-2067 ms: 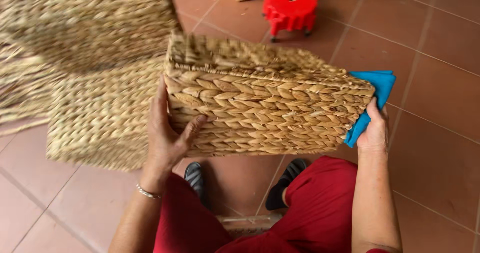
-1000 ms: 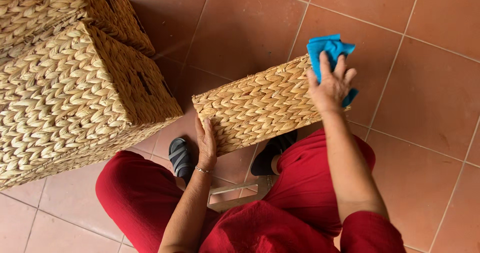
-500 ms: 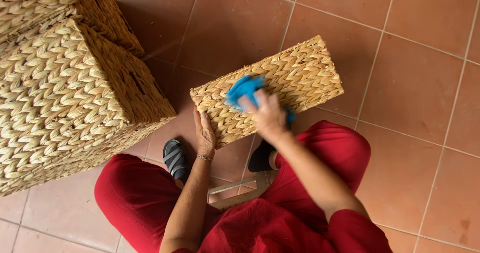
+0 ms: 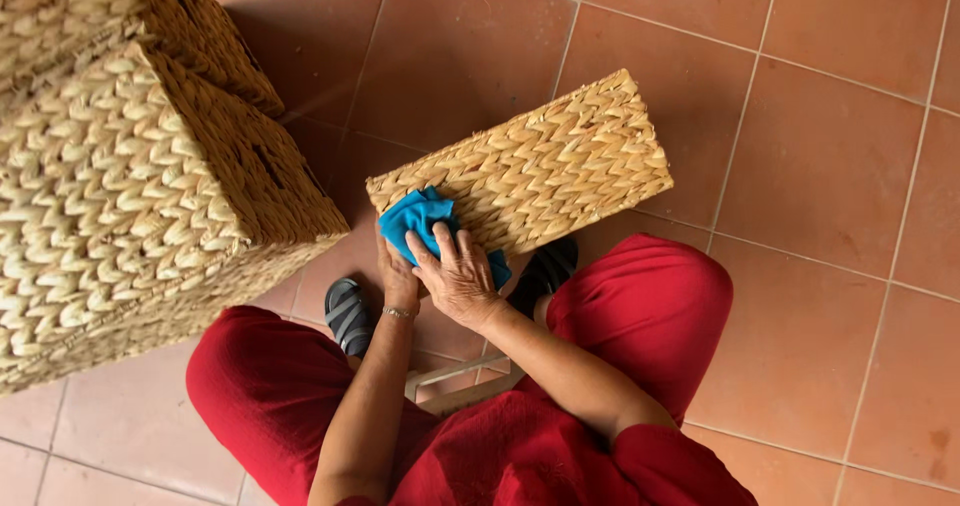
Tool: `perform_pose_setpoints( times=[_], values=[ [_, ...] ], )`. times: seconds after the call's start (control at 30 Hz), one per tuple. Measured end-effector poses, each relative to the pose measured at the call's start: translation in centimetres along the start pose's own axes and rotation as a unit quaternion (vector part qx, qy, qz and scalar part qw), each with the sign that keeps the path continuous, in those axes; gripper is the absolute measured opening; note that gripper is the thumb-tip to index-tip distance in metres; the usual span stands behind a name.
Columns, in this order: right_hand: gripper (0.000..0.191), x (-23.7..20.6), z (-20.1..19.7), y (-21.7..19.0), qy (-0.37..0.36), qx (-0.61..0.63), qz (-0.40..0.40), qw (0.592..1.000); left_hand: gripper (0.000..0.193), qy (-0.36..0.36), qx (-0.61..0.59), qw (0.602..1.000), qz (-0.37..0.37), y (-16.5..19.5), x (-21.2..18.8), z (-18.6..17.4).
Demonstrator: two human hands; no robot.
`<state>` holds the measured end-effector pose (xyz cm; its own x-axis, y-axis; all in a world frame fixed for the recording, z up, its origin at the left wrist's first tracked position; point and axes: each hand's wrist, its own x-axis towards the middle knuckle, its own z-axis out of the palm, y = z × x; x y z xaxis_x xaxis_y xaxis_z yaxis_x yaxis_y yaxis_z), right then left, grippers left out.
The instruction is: The person sits on the floor among piles of dried plant stalks, peeling the outer skin off individual stalks by hand and dropping the peeled strips aside. They gather peeled stalks into a bundle, then pick up a woven basket and wipe its surface with a blue cloth.
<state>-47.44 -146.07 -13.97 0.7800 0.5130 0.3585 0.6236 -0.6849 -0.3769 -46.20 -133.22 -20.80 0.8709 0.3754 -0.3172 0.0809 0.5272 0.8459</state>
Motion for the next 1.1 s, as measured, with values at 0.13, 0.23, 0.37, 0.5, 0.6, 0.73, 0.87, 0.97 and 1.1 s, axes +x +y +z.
perform_pose_setpoints(
  times=[0.13,0.23,0.37,0.5,0.6,0.73,0.87,0.97,1.1],
  values=[
    [0.047,-0.7,-1.6,6.1,-0.004,-0.020,-0.017,1.000,0.061,0.000,0.123,0.990,0.068,0.1,-0.9,0.1],
    [0.026,0.4,-5.9,15.4,-0.017,0.099,0.344,0.934,0.061,0.038,0.180,0.980,0.082,0.6,-1.0,1.3],
    [0.064,0.8,-11.4,22.3,0.108,-0.287,0.234,0.923,0.062,0.069,0.267,0.958,0.076,1.2,-1.4,1.8],
    [0.051,2.9,-8.3,15.4,0.141,0.064,0.514,0.844,0.062,0.058,0.190,0.976,0.089,0.8,-1.2,1.4],
    [0.059,2.0,-3.6,5.4,-0.025,0.247,0.371,0.895,0.063,0.028,0.144,0.981,0.124,0.5,-1.0,0.7],
    [0.040,0.2,-0.2,0.6,0.016,-0.052,-0.048,0.997,0.067,0.015,0.125,0.989,0.077,0.6,-0.9,-0.1],
    [0.033,1.6,-1.9,9.5,-0.106,0.081,0.093,0.987,0.064,0.066,0.232,0.967,0.085,0.7,-0.9,0.4],
    [0.062,3.1,-6.2,19.4,0.062,0.088,0.435,0.894,0.065,0.069,0.217,0.971,0.066,0.7,-0.8,1.1],
    [0.064,3.0,-9.4,24.3,0.122,-0.193,0.279,0.933,0.064,0.057,0.166,0.978,0.115,1.1,-0.7,1.9]
  ],
)
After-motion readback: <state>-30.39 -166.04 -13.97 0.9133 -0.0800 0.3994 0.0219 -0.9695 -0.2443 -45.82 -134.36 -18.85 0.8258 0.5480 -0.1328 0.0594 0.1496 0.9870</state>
